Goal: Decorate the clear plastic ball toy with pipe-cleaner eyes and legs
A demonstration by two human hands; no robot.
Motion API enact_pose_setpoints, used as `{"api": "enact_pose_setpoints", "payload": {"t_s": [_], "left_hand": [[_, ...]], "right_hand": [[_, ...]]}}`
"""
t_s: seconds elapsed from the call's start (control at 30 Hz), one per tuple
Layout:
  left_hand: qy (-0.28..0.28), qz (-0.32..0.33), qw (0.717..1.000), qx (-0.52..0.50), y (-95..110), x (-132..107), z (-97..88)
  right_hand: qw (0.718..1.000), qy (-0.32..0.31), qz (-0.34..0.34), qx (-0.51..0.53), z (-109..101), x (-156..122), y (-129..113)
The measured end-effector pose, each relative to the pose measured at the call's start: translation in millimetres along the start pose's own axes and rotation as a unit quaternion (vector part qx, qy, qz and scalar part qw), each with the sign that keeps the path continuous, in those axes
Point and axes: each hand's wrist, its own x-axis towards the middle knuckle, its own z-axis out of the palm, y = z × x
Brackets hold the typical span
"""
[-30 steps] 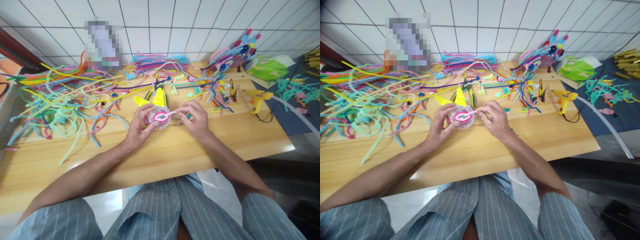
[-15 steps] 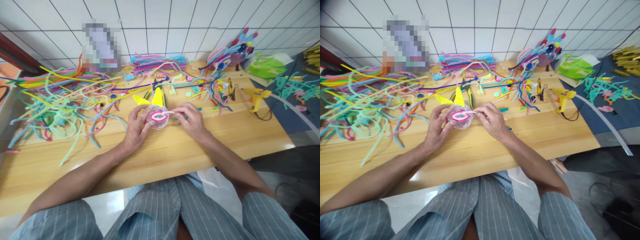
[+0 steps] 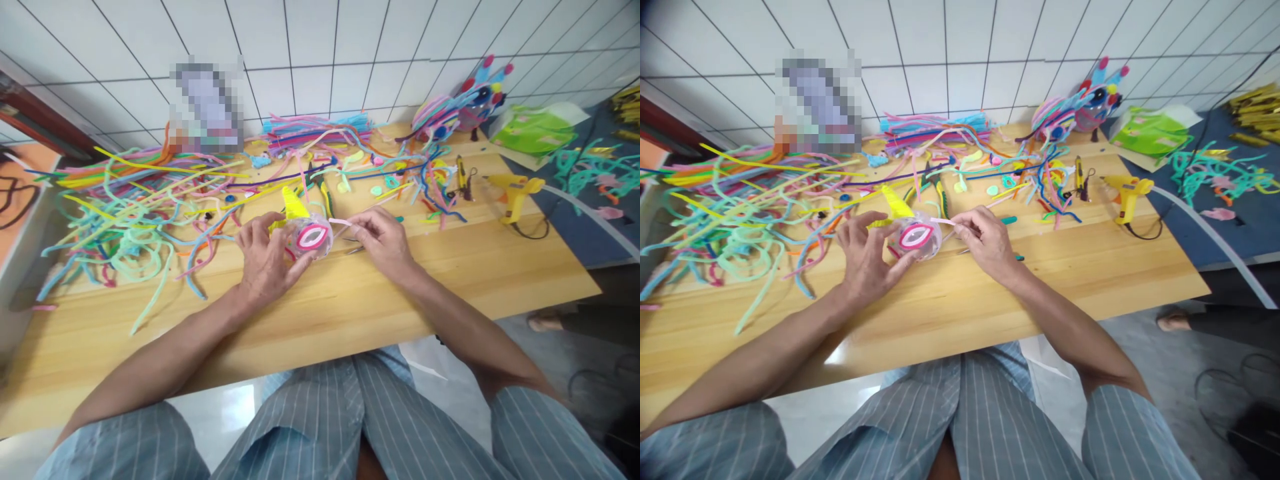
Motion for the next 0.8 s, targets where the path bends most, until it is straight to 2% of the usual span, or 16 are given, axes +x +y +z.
{"api": "enact_pose_setpoints", "payload": {"t_s": [0.07, 0.17, 0.3, 0.37, 0.43, 0.53, 0.67, 0.8], "left_hand": [[0.006, -0.004, 1.000, 0.003, 0.7, 3.9, -3.8], [-0.021, -0.015, 0.999, -0.037, 3.8, 10.6, -13.4], [-0.079, -0.092, 0.987, -0.105, 13.2, 19.6, -32.4], [-0.134, -0.166, 0.962, -0.168, 18.8, 23.9, -41.8], [-0.203, -0.237, 0.921, -0.235, 23.6, 27.6, -49.8], [-0.266, -0.293, 0.874, -0.283, 26.8, 31.8, -61.0], [-0.252, -0.342, 0.867, -0.260, 20.1, 38.3, -81.3], [-0.175, -0.374, 0.887, -0.207, -8.1, 49.9, -93.4]], "right_hand": [[0.997, -0.015, 0.052, 0.054, 2.9, -1.4, 0.3], [0.977, -0.060, 0.129, 0.157, 9.2, -4.9, -0.9], [0.957, -0.118, 0.159, 0.211, 16.5, -8.1, -7.0], [0.960, -0.132, 0.155, 0.190, 17.9, -8.4, -10.7], [0.966, -0.138, 0.149, 0.160, 17.4, -7.9, -13.6], [0.972, -0.135, 0.135, 0.138, 13.6, -5.9, -14.0], [0.988, -0.081, 0.081, 0.105, 6.0, -2.1, -8.1], [0.992, -0.055, 0.072, 0.086, 1.2, -0.8, -4.5]]}}
